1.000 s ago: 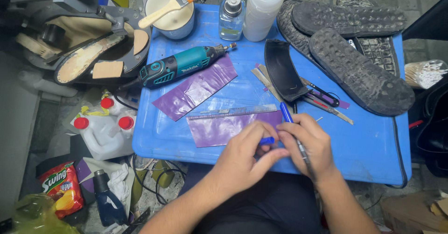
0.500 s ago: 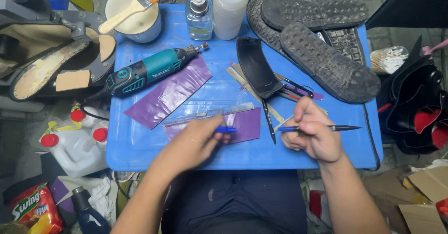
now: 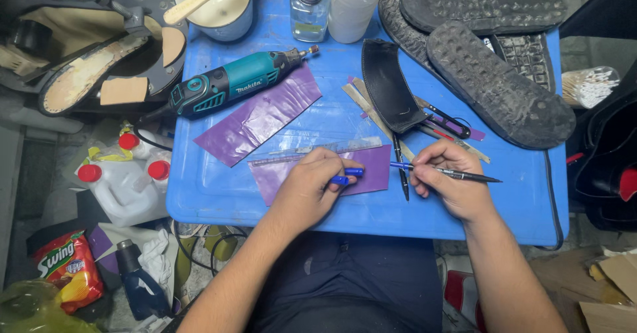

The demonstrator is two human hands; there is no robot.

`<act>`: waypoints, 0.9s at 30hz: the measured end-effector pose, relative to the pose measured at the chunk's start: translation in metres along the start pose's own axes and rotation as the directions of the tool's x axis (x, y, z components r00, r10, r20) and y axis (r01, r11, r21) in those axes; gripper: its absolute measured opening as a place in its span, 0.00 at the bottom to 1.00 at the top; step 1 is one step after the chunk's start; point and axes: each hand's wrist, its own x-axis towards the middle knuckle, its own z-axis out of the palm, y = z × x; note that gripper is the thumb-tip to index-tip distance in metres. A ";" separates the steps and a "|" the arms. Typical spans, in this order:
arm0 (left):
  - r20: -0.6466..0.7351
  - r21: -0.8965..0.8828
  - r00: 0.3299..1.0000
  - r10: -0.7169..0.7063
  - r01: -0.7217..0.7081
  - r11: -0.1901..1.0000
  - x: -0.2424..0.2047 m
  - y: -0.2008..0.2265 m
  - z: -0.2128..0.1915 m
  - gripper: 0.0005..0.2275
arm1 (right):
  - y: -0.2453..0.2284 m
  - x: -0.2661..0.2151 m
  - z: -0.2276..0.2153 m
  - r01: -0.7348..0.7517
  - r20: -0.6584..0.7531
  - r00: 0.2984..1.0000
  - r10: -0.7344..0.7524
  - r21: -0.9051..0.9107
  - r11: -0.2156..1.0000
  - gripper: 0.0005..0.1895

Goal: The person uses a rotary tool to cut a purple sheet on a blue tray, then places a black shoe part on the sheet. They use a ruler and a blue pen to mark lines on the purple sheet.

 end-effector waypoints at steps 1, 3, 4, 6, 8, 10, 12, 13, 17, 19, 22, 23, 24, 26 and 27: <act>-0.001 -0.005 1.000 -0.012 0.012 1.000 0.000 0.001 0.001 0.15 | -0.001 0.000 0.000 0.000 0.023 1.000 -0.001 0.018 1.000 0.06; 0.009 -0.017 0.999 -0.034 0.034 0.999 0.003 0.004 0.002 0.15 | -0.002 -0.003 0.001 0.014 0.061 0.998 -0.015 0.008 1.000 0.08; 0.016 -0.024 0.999 -0.042 0.042 0.999 0.004 0.005 0.003 0.15 | -0.001 -0.004 0.001 0.024 0.081 0.996 -0.024 0.003 1.000 0.08; 0.016 -0.065 0.996 -0.083 0.084 0.994 0.007 0.008 0.003 0.12 | -0.001 -0.006 0.002 0.027 0.127 0.991 -0.035 0.062 0.998 0.12; 0.002 -0.132 0.988 -0.151 0.150 0.980 0.011 0.011 0.002 0.07 | -0.004 -0.008 -0.001 0.028 0.236 0.971 -0.046 0.076 0.997 0.22; -0.045 -0.070 0.998 -0.041 0.038 0.997 0.014 0.013 -0.001 0.09 | -0.007 -0.008 -0.001 0.028 0.404 0.914 -0.044 0.047 0.999 0.30; -0.067 -0.051 0.996 0.051 -0.054 0.997 0.016 0.014 -0.004 0.09 | -0.015 -0.008 -0.002 -0.114 0.495 0.845 0.200 -0.198 0.973 0.32; -0.069 -0.065 0.994 0.088 -0.093 0.994 0.018 0.014 -0.005 0.08 | -0.019 -0.007 -0.002 -0.170 0.516 0.793 0.323 -0.322 0.931 0.33; -0.047 -0.083 0.990 0.132 -0.135 0.987 0.022 0.015 -0.005 0.07 | -0.030 -0.006 0.007 -0.351 0.488 0.685 0.540 -0.429 0.832 0.33; -0.039 -0.080 0.986 0.161 -0.163 0.983 0.024 0.014 -0.004 0.07 | -0.035 -0.004 0.009 -0.344 0.503 0.675 0.540 -0.433 0.833 0.33; -0.004 -0.079 0.978 0.210 -0.209 0.975 0.026 0.014 -0.004 0.08 | -0.039 -0.003 0.013 -0.376 0.488 0.651 0.582 -0.459 0.805 0.33; 0.012 -0.080 0.974 0.228 -0.227 0.971 0.027 0.014 -0.004 0.08 | -0.039 -0.002 0.014 -0.376 0.504 0.643 0.577 -0.448 0.811 0.34; 0.063 -0.088 0.969 0.239 -0.233 0.968 0.027 0.014 -0.004 0.08 | -0.039 -0.002 0.014 -0.378 0.519 0.635 0.573 -0.438 0.816 0.34; 0.165 -0.103 0.951 0.261 -0.247 0.964 0.029 0.013 -0.003 0.09 | -0.038 0.000 0.015 -0.367 0.535 0.618 0.577 -0.452 0.813 0.34; 0.168 -0.098 0.944 0.284 -0.271 0.958 0.029 0.013 -0.002 0.09 | -0.036 0.002 0.016 -0.355 0.535 0.609 0.586 -0.477 0.804 0.34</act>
